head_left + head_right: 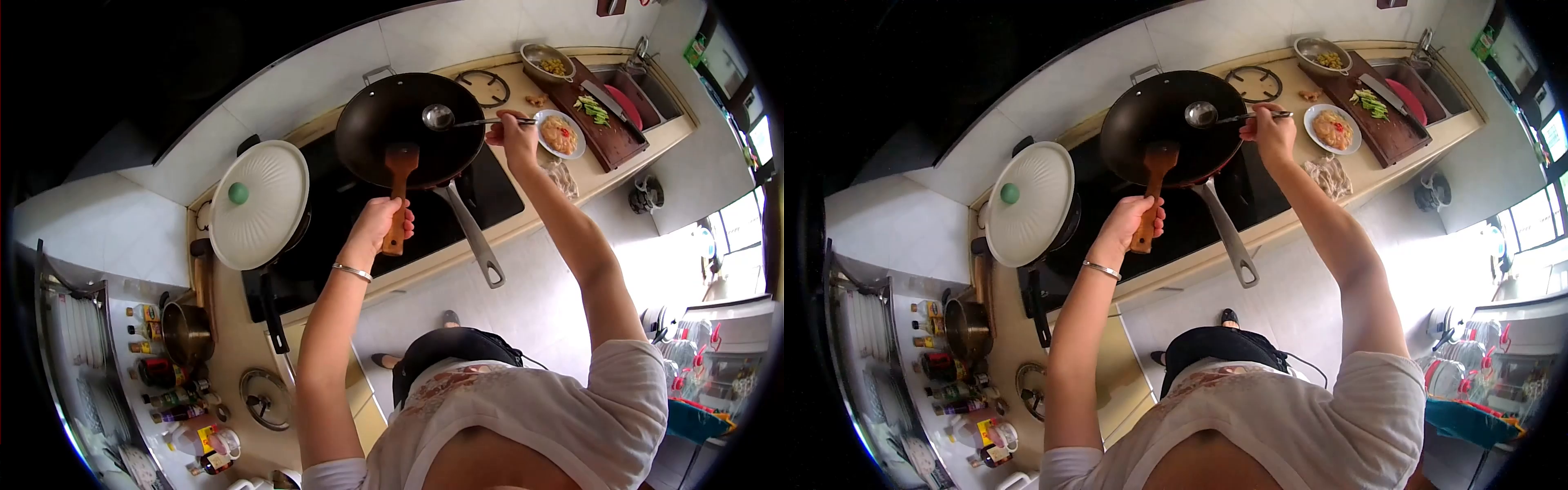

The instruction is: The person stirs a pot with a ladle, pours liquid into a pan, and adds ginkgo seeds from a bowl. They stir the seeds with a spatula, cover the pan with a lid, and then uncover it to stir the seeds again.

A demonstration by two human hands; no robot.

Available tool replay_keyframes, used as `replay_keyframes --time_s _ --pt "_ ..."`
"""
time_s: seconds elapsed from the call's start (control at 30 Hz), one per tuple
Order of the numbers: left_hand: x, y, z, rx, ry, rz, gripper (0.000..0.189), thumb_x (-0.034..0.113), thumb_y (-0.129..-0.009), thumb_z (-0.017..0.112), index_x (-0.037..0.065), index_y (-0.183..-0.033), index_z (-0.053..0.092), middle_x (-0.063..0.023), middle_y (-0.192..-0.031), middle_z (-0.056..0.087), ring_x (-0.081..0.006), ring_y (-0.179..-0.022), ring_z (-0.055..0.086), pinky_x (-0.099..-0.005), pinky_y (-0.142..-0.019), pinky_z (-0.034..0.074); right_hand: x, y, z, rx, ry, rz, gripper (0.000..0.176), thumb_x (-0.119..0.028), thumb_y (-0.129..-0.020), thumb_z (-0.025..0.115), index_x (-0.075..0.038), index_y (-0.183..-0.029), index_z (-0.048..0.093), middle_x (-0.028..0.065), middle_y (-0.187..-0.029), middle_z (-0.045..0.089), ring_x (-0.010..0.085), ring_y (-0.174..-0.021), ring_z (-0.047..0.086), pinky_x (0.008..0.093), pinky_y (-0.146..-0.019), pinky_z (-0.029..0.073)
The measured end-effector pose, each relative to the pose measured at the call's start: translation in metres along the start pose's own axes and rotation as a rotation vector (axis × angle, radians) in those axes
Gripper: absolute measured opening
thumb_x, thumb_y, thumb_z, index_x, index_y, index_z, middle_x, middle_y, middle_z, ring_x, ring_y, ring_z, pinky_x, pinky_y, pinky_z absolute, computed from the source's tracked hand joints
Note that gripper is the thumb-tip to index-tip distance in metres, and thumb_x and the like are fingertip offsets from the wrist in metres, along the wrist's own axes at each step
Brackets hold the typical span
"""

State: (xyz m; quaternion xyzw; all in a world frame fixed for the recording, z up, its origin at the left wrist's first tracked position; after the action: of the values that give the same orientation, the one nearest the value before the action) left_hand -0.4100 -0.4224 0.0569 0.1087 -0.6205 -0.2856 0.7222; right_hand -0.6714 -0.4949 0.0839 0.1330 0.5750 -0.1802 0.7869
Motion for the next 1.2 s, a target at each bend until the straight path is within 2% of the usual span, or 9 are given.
replay_keyframes --time_s 0.17,0.37,0.57,0.8,0.83,0.9,0.93,1.1,1.2 --pt "-0.008 -0.006 0.009 -0.036 0.052 0.066 0.019 0.018 -0.088 0.04 0.002 -0.087 0.05 -0.0058 -0.067 0.054 -0.0122 -0.053 0.053 -0.0259 -0.049 0.048 -0.031 0.009 0.005 -0.032 -0.029 -0.024 0.02 -0.009 -0.077 0.041 0.006 -0.085 0.053 0.0116 -0.063 0.054 0.0184 -0.047 0.055 0.0274 -0.043 0.049" --pt "-0.004 -0.001 0.021 -0.009 0.071 0.159 0.02 0.018 -0.089 0.036 0.001 -0.091 0.047 -0.0057 -0.067 0.051 -0.0114 -0.051 0.05 -0.0254 -0.049 0.046 -0.082 0.025 0.031 -0.166 0.111 -0.031 0.022 -0.013 -0.078 0.044 0.006 -0.082 0.054 0.0121 -0.061 0.055 0.0181 -0.045 0.053 0.0268 -0.041 0.046" --pt "0.017 0.039 0.008 0.05 0.066 0.284 0.02 0.018 -0.088 0.036 0.001 -0.092 0.047 -0.006 -0.067 0.051 -0.0117 -0.05 0.05 -0.0254 -0.048 0.045 -0.121 0.044 0.078 -0.338 0.25 -0.084 0.023 -0.018 -0.078 0.046 0.003 -0.08 0.057 0.0105 -0.061 0.056 0.0162 -0.046 0.053 0.0252 -0.042 0.045" --pt "0.018 0.116 -0.053 0.138 0.224 0.349 0.021 0.02 -0.088 0.041 0.001 -0.094 0.048 -0.0056 -0.07 0.052 -0.0121 -0.051 0.05 -0.0254 -0.047 0.045 -0.139 0.091 0.165 -0.637 0.262 -0.165 0.023 -0.018 -0.078 0.046 0.002 -0.081 0.057 0.0093 -0.061 0.056 0.015 -0.048 0.053 0.0247 -0.044 0.044" --pt "0.018 0.129 -0.062 0.149 0.26 0.373 0.017 0.017 -0.088 0.038 0.001 -0.09 0.045 -0.0066 -0.065 0.051 -0.0134 -0.05 0.05 -0.0257 -0.046 0.045 -0.138 0.1 0.18 -0.655 0.263 -0.16 0.023 -0.018 -0.078 0.046 0.002 -0.081 0.057 0.0093 -0.061 0.056 0.015 -0.048 0.053 0.0247 -0.044 0.044" --pt "0.016 0.153 -0.085 0.172 0.276 0.408 0.018 0.017 -0.088 0.039 0.001 -0.092 0.046 -0.0067 -0.066 0.052 -0.0139 -0.05 0.05 -0.0261 -0.046 0.045 -0.137 0.122 0.212 -0.745 0.215 -0.2 0.022 -0.019 -0.08 0.047 0.001 -0.083 0.057 0.0066 -0.061 0.054 0.0118 -0.047 0.049 0.0223 -0.042 0.038" --pt "0.014 0.165 -0.096 0.188 0.309 0.415 0.018 0.017 -0.088 0.04 0.001 -0.093 0.046 -0.0068 -0.066 0.052 -0.0141 -0.05 0.05 -0.0267 -0.046 0.044 -0.135 0.132 0.227 -0.759 0.238 -0.175 0.023 -0.019 -0.081 0.046 0.0 -0.084 0.057 0.0062 -0.062 0.054 0.0117 -0.049 0.049 0.0225 -0.044 0.038" --pt "-0.003 0.235 -0.157 0.318 0.378 0.455 0.017 0.016 -0.088 0.04 0.001 -0.091 0.047 -0.0066 -0.066 0.052 -0.0142 -0.049 0.05 -0.0277 -0.045 0.044 -0.119 0.197 0.312 -0.936 0.208 -0.218 0.024 -0.02 -0.081 0.044 0.0 -0.084 0.057 0.006 -0.065 0.054 0.0108 -0.051 0.049 0.0233 -0.046 0.039" --pt "-0.017 0.281 -0.196 0.48 0.387 0.477 0.02 0.018 -0.087 0.043 0.001 -0.094 0.051 -0.0053 -0.068 0.055 -0.0127 -0.049 0.051 -0.0257 -0.043 0.043 -0.106 0.246 0.363 -1.032 0.191 -0.195 0.024 -0.019 -0.081 0.044 0.0 -0.084 0.057 0.0061 -0.065 0.054 0.0104 -0.052 0.048 0.0231 -0.047 0.039"
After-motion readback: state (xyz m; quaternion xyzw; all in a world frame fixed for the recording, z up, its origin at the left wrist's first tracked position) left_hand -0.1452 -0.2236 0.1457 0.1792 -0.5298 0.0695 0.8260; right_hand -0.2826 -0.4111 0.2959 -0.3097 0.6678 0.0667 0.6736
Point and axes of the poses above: each hand's wrist, its own y-axis away from the middle knuckle, its own z-axis out of the palm, x = y × z, the point moved 4 cm from there along -y, towards the middle knuckle
